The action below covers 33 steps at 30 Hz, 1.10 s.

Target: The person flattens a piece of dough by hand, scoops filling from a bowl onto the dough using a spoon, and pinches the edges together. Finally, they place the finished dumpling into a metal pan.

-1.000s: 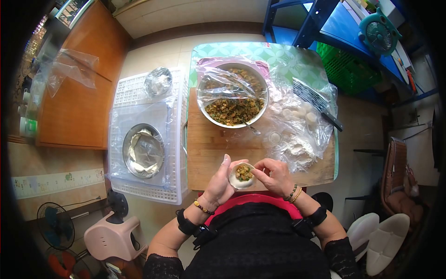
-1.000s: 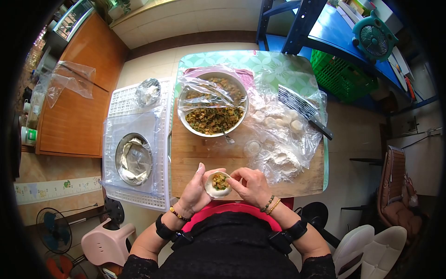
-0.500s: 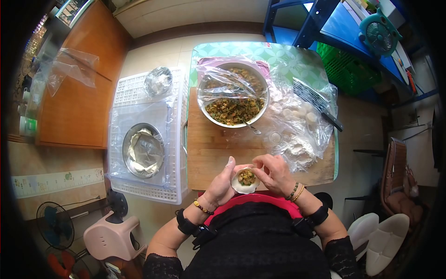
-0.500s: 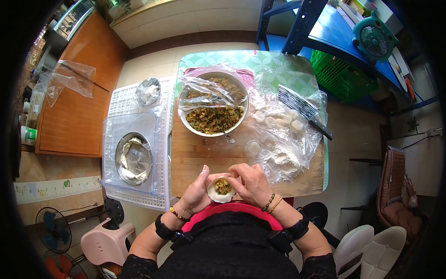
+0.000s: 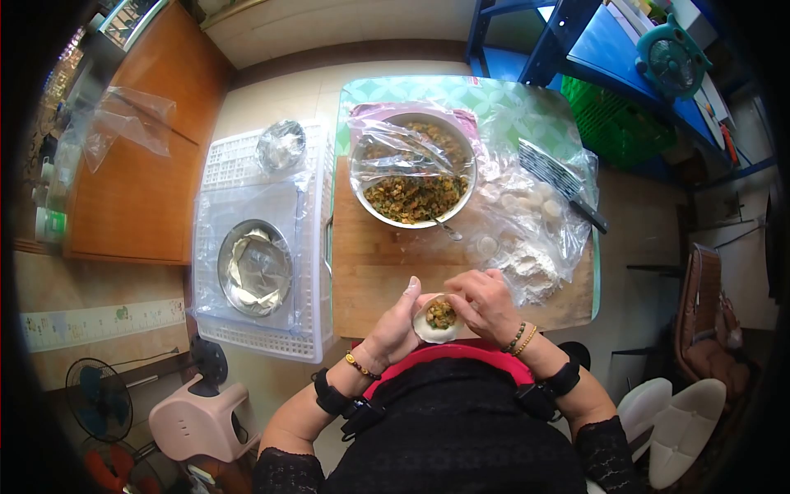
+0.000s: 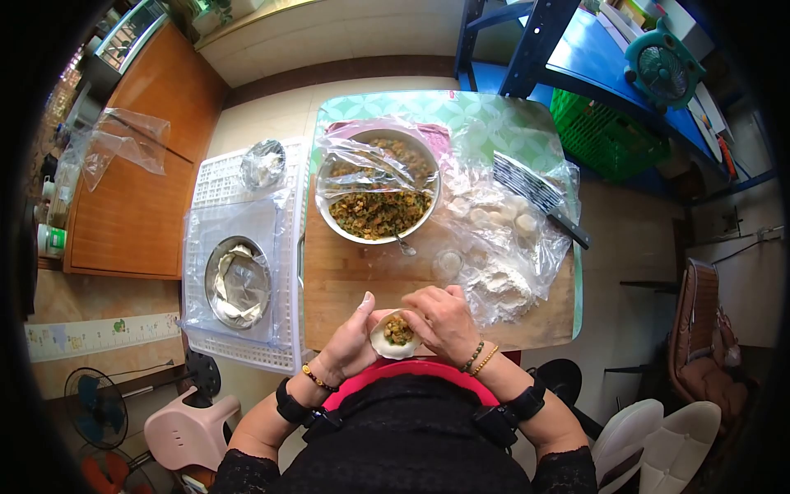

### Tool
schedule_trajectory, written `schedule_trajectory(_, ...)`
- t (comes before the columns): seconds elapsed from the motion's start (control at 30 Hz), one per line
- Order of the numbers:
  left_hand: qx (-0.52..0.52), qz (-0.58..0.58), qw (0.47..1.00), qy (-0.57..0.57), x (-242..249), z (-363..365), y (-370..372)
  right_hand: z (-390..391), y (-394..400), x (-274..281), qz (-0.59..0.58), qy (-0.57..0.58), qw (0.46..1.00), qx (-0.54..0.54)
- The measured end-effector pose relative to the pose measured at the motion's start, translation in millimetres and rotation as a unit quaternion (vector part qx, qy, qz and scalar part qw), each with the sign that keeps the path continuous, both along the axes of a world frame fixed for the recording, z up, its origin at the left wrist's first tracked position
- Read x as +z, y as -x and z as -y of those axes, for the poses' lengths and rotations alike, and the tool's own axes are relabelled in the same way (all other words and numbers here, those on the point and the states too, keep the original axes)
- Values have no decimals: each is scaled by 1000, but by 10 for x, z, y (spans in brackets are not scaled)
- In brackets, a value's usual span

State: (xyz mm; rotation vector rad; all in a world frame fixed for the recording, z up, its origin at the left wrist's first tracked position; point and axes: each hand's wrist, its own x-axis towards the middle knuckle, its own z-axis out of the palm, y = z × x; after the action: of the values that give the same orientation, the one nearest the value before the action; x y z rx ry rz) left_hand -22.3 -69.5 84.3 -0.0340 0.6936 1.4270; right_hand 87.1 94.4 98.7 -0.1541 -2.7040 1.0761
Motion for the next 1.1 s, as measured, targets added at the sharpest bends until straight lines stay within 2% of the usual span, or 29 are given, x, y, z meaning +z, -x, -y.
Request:
schedule_trajectory(0.07,44,8,998,49,43,-16,43,-1,-5,121,-53,15,995,-79)
schedule_trajectory(0.17,91,-5,996,14,48,-32,129,-57,-101,205,-129,-22,991,-28)
schedule_trajectory(0.33,122,9,992,16,149,-85,182,36,-199,49,-138,-95,986,28)
schedule_trajectory(0.43,133,32,991,0,180,-89,132,94,-156,15,-152,-117,981,19)
schedule_trajectory(0.63,120,49,992,-9,220,-61,54,110,-127,83,-158,-116,980,36)
schedule_trajectory(0.77,102,1,995,4,236,-29,7,106,-132,148,-171,-99,979,45)
schedule_trajectory(0.83,95,-21,995,15,247,-3,-14,124,-123,178,-146,-22,989,6)
schedule_trajectory(0.87,103,-24,994,1,250,14,-18,136,-115,193,-146,-21,989,3)
schedule_trajectory(0.93,108,-27,994,-14,267,26,-35,156,-107,226,-127,93,986,-45)
schedule_trajectory(0.97,107,-54,992,-35,290,31,-43,161,-115,246,-128,93,986,-48)
schedule_trajectory(1.03,104,-82,990,-55,321,31,-50,180,-137,268,-68,195,974,-89)
schedule_trajectory(1.1,89,-131,984,-81,335,15,-61,190,-152,246,-52,239,964,-109)
